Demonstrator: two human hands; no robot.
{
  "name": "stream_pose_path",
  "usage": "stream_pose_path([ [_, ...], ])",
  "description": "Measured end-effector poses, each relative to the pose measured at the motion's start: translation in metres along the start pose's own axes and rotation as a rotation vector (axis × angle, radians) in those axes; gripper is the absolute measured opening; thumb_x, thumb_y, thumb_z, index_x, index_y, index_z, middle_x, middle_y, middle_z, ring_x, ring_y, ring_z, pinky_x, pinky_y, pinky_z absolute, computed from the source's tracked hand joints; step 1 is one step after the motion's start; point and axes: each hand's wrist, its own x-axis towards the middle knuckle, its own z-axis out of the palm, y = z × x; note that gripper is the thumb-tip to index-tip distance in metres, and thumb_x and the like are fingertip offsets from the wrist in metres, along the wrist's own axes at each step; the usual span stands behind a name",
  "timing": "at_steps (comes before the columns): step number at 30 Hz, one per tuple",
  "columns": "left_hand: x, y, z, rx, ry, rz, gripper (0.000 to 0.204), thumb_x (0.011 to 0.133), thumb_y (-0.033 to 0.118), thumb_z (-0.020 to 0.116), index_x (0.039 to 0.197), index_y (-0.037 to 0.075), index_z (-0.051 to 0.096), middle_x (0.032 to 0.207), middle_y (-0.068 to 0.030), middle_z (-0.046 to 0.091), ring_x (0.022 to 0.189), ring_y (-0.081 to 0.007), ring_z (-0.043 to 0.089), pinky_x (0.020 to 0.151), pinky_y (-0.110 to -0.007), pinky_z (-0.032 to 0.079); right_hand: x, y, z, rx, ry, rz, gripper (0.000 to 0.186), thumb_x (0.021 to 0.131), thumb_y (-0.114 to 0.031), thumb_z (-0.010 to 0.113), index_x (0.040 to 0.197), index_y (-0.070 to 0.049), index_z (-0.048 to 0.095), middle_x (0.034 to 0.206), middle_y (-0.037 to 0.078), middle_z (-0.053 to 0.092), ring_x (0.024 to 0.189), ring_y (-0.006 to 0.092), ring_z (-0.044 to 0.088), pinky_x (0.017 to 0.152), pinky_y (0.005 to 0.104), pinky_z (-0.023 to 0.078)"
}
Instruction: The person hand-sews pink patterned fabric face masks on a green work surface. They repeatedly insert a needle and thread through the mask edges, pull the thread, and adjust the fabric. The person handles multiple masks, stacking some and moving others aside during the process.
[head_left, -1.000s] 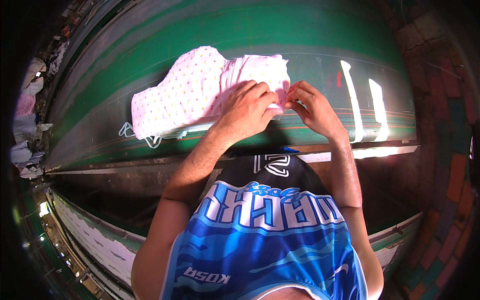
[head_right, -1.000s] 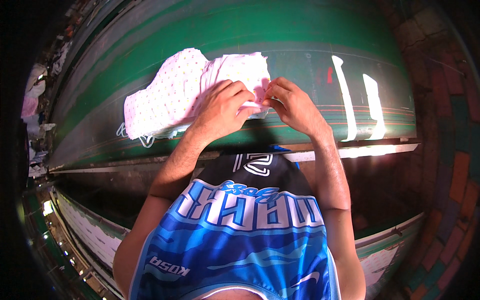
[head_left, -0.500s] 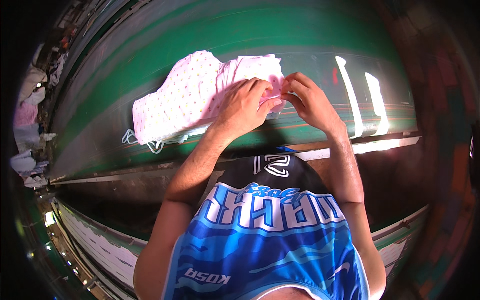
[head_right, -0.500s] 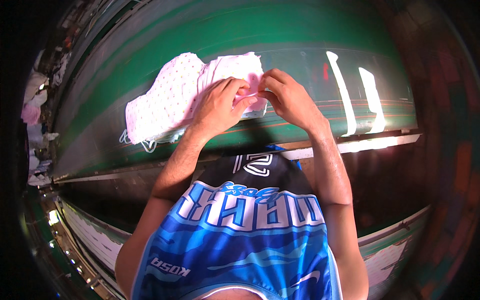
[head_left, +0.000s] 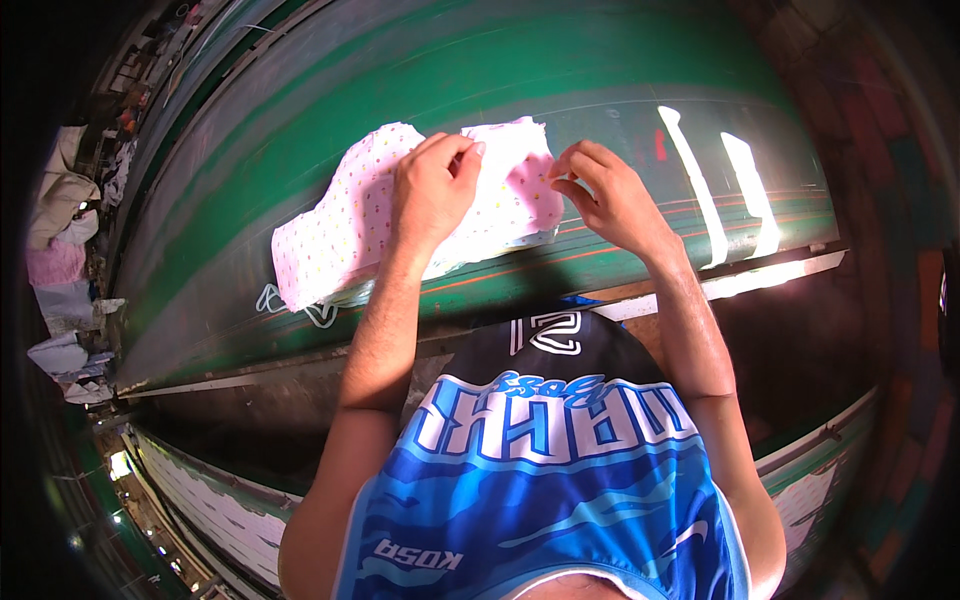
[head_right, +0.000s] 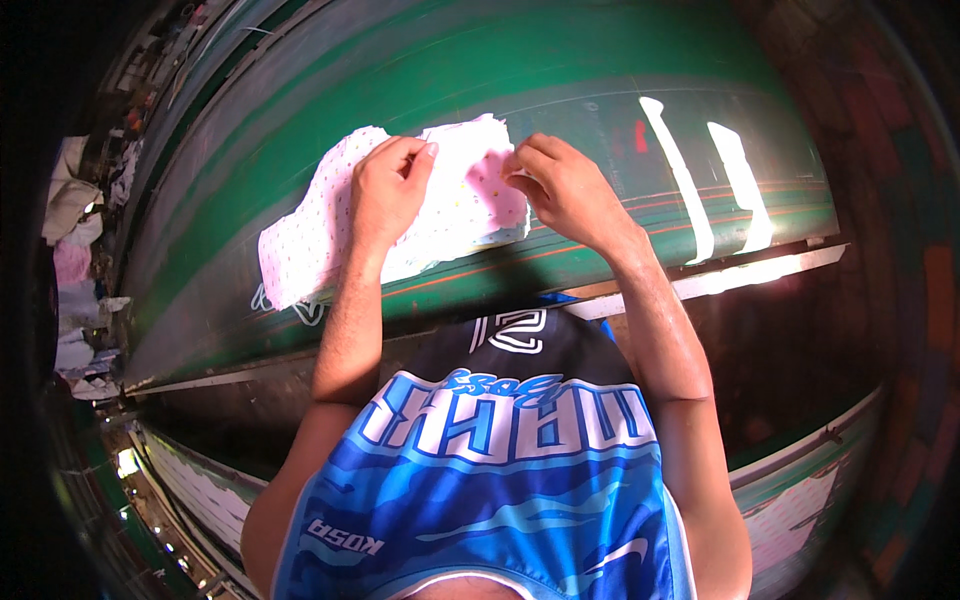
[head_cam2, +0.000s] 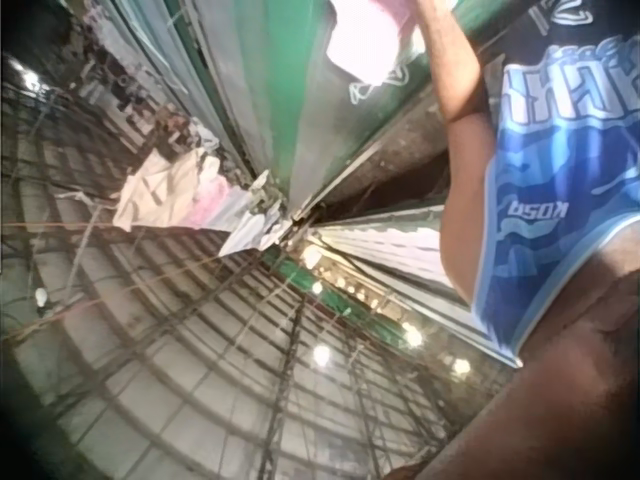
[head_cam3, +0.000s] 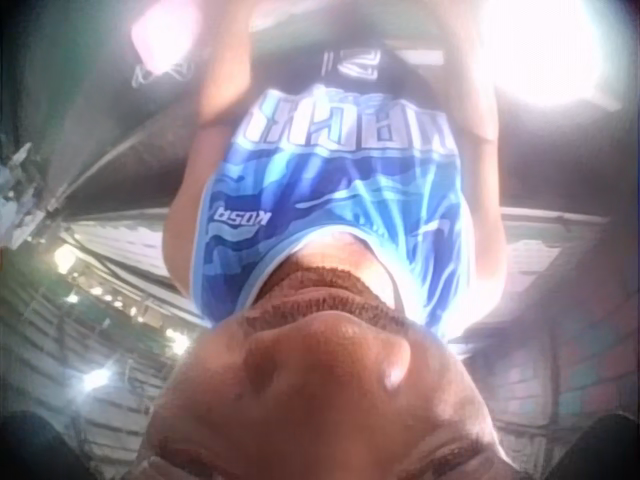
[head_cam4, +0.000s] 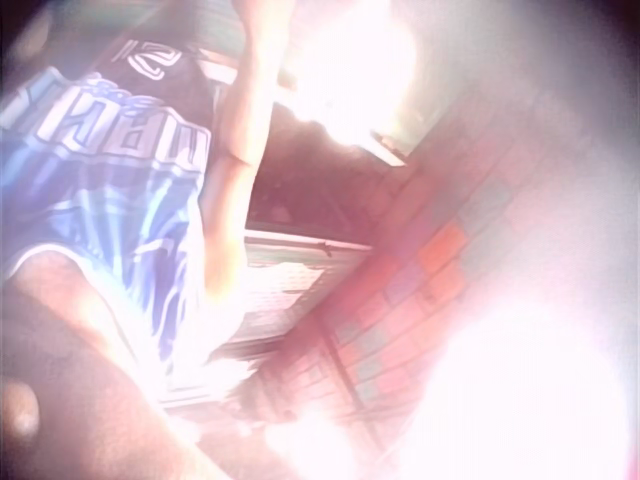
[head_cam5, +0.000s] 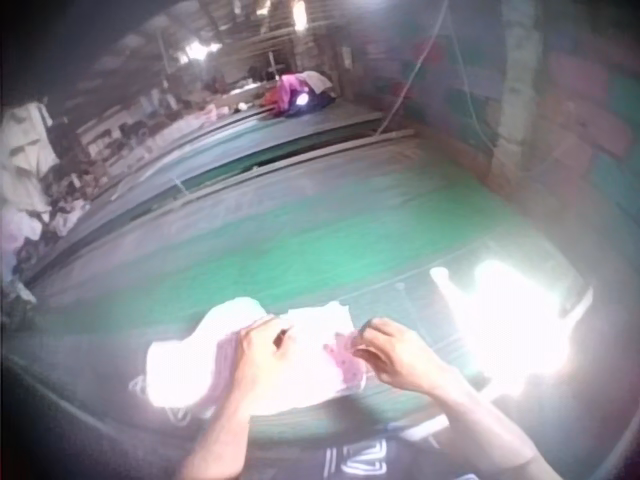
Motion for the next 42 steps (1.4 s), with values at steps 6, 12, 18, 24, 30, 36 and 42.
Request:
stream_pose_path([
  [6,0.007,-0.034,0.001,0.022,-0.011,-0.095,0.020,0.101,0.020,0.081,0.103,0.000,0.079,0.091,-0.0112,0.076,0.081,-0.0210,0.074,0.075,-0.036,0.059,-0.009,0.004,0.008,0.062,-0.154,-0.040,0.015,0.092,-0.005,0.084,0.104,-0.009,0.077,0.108,0.010,0.071,0.106,0.0319,0.074,0.092,0.0446,0.062],
  [12,0.011,-0.022,0.004,0.121,0.056,-0.038,0.020,0.099,0.019,0.080,0.109,0.003,0.077,0.100,-0.0113,0.075,0.087,-0.0314,0.075,0.079,-0.045,0.060,-0.002,0.008,0.012,0.039,-0.189,0.038,0.007,0.095,-0.010,0.082,0.102,-0.010,0.080,0.108,0.010,0.070,0.105,0.0315,0.074,0.092,0.0443,0.062],
  [18,-0.029,0.002,0.007,-0.088,-0.040,0.245,0.022,0.096,0.013,0.083,0.115,0.004,0.078,0.101,-0.0100,0.074,0.088,-0.0287,0.073,0.080,-0.046,0.060,0.003,0.010,0.013,0.009,-0.233,0.019,0.004,0.098,-0.009,0.077,0.101,-0.005,0.077,0.107,0.012,0.069,0.100,0.0329,0.074,0.088,0.0448,0.062],
  [24,-0.046,0.012,0.017,0.064,-0.235,0.367,0.014,0.091,0.009,0.081,0.104,0.006,0.078,0.100,-0.0099,0.073,0.101,-0.0300,0.071,0.089,-0.045,0.059,0.008,0.009,0.011,0.089,-0.178,0.116,0.006,0.099,-0.004,0.075,0.105,-0.003,0.075,0.108,0.013,0.070,0.097,0.0351,0.073,0.083,0.0445,0.060],
  [30,-0.048,0.017,0.020,0.060,-0.189,0.285,0.011,0.098,0.009,0.074,0.108,0.004,0.076,0.101,-0.0108,0.075,0.100,-0.0336,0.072,0.089,-0.047,0.058,0.001,0.004,0.003,0.181,-0.077,0.107,0.010,0.101,-0.002,0.074,0.111,-0.001,0.075,0.106,0.013,0.070,0.091,0.0327,0.072,0.077,0.0429,0.058],
  [36,-0.047,0.011,0.028,-0.110,-0.070,0.171,0.013,0.098,0.002,0.075,0.111,0.003,0.075,0.102,-0.0132,0.080,0.094,-0.0305,0.078,0.083,-0.042,0.063,-0.007,-0.006,-0.003,0.193,-0.053,0.180,0.018,0.098,-0.010,0.083,0.113,-0.002,0.076,0.108,0.010,0.070,0.086,0.0249,0.068,0.074,0.0390,0.056],
  [42,-0.042,0.014,0.030,-0.271,-0.064,0.042,0.021,0.091,0.001,0.083,0.110,0.003,0.074,0.096,-0.0120,0.083,0.087,-0.0263,0.081,0.079,-0.039,0.065,-0.006,-0.016,0.003,0.147,0.015,0.148,0.026,0.091,-0.010,0.090,0.111,-0.004,0.075,0.114,0.011,0.070,0.097,0.0262,0.070,0.079,0.0405,0.059],
])
